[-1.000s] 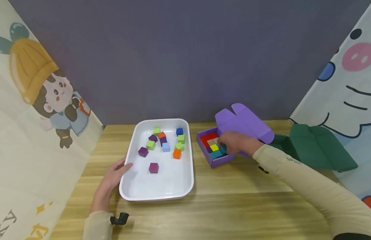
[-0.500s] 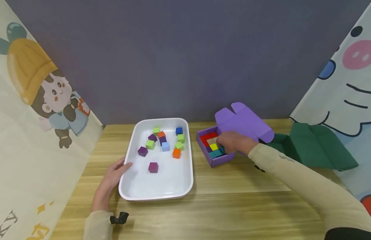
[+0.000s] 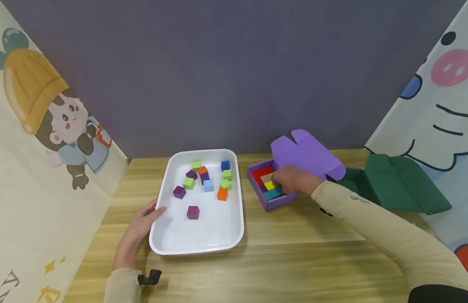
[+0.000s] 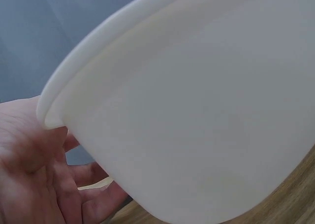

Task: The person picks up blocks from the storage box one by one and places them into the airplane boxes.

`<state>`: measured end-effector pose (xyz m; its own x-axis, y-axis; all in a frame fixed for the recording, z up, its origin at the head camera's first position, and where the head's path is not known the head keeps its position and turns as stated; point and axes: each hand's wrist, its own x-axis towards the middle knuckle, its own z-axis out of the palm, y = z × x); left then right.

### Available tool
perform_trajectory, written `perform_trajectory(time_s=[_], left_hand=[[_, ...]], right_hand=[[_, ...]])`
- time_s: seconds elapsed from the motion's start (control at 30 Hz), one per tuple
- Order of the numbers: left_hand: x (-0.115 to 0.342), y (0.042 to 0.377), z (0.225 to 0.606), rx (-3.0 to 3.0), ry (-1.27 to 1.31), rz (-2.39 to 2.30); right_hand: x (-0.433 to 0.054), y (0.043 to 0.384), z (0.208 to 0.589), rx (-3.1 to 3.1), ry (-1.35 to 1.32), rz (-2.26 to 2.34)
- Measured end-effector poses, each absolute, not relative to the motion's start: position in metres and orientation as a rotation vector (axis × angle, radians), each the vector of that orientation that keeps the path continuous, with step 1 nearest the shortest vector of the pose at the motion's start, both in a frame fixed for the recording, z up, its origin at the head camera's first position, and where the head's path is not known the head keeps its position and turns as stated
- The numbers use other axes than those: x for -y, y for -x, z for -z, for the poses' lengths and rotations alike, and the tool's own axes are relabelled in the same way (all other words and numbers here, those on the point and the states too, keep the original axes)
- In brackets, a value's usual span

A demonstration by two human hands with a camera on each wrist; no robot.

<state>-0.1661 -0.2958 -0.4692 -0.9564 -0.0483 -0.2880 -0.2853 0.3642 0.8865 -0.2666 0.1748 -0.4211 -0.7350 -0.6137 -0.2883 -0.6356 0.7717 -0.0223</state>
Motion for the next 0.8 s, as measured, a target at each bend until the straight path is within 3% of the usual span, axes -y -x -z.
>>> perform_trajectory(time_s=[0.47,0.8], left_hand=[[0.296,0.167,0.471,-2.425,0.283,-1.632],[0.297,0.165,0.472,-2.436,0.275,-1.628]], right_hand=[[-0.172,0.263,0.406,-2.65,0.825,-0.051],[-0.144,0.215,0.395,-2.809,1.024,0.0]])
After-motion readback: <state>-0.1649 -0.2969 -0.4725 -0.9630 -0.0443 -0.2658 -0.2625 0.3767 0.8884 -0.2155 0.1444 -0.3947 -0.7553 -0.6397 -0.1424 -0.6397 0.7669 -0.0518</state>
